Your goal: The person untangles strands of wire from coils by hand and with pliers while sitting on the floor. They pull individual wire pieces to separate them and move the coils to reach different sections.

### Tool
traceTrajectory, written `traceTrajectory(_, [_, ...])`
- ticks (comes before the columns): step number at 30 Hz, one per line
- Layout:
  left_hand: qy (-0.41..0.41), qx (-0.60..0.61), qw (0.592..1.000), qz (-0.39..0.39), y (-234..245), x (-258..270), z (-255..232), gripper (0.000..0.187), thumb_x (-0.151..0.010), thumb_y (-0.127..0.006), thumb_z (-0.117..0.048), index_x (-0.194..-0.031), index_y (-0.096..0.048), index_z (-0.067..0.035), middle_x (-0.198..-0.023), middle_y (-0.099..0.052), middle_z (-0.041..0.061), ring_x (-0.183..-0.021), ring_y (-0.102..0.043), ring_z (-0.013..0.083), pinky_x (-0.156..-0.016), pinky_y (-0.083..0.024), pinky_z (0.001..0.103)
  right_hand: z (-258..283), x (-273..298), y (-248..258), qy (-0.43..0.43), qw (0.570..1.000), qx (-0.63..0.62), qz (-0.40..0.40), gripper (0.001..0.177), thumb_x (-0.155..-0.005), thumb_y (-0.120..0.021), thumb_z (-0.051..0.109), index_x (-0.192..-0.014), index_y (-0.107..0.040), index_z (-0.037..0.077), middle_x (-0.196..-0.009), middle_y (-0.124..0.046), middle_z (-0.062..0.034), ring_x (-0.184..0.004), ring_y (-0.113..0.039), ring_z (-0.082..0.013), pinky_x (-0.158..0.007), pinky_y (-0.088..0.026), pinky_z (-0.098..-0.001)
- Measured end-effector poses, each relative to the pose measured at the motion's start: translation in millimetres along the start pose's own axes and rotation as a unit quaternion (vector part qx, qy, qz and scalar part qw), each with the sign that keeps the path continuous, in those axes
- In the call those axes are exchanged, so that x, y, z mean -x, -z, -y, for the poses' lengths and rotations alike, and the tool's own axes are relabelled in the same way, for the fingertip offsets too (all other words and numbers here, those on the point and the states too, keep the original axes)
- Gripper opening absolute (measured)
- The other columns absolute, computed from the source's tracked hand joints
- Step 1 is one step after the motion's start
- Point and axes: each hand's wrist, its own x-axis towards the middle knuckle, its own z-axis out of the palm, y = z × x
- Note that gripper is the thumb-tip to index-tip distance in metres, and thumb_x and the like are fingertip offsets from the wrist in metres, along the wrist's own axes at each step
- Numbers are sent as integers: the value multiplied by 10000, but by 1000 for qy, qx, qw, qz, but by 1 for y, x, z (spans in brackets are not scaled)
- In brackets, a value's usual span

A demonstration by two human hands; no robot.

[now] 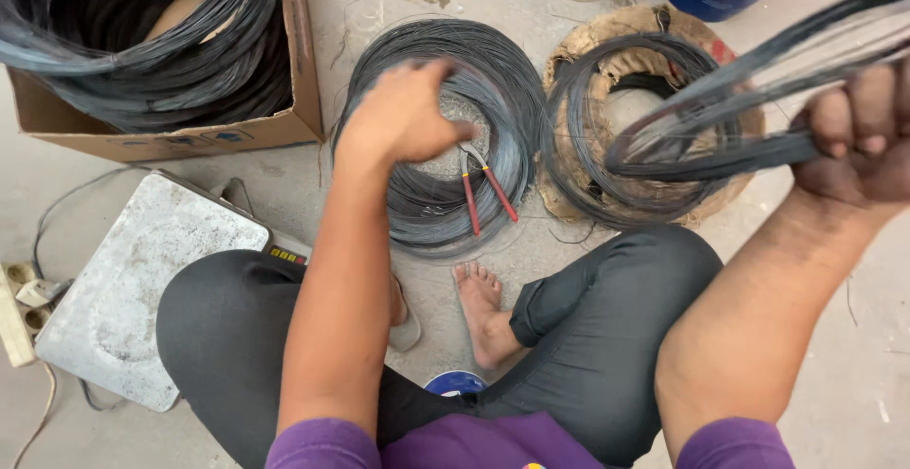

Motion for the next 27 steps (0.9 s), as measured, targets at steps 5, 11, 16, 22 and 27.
traceTrajectory(5, [-454, 143, 878, -44, -42, 48, -79, 1272, -490, -851, -592, -1403, -71, -171, -1459, -208, 224, -1337, -230, 411, -987, -191, 607, 3, -47, -123, -18, 998, 52, 15, 185, -955, -292, 205, -788, -251, 273, -562, -56, 55, -411, -103, -20, -391, -127, -177])
traceTrajectory(11, [-384, 288, 876, -56, -39, 24, -56, 206, -753, -629, -410, -750, -646, -205, -630, -600, -68, -582, -530, 75, -552, -394, 259, -19, -65, -133, -38, 916, -392, -75, 355, -769, -561, 18, -547, -293, 91, -493, -137, 19, -384, -233, -121, -398, -214, -269])
traceTrajectory(16, [-348, 289, 888, -79, -5, 21, -20, 195, -803, -642, -280, -690, -558, -145, -594, -503, -58, -563, -427, 58, -531, -355, 235, -28, -88, -133, 15, 803, -580, -135, 351, -667, -489, -73, -486, -240, 94, -444, -164, 12, -342, -202, -132, -351, -188, -276])
traceTrajectory(22, [-294, 144, 919, -219, 33, 35, -12, 434, -816, -607, -479, -672, -482, -89, -502, -452, 52, -493, -358, 236, -493, -299, 368, -110, -96, -96, -77, 800, -483, -349, 256, -707, -631, 65, -530, -447, 86, -470, -459, -12, -464, -477, -119, -583, -475, -268])
traceTrajectory(27, [-248, 105, 937, -223, 39, 30, -18, 478, -847, -573, -494, -668, -463, -65, -537, -523, 114, -555, -464, 326, -529, -325, 413, -55, -83, -173, -313, 820, -221, -425, 575, -564, -531, 528, -827, -452, 22, -763, -498, -138, -711, -522, -270, -678, -471, -386])
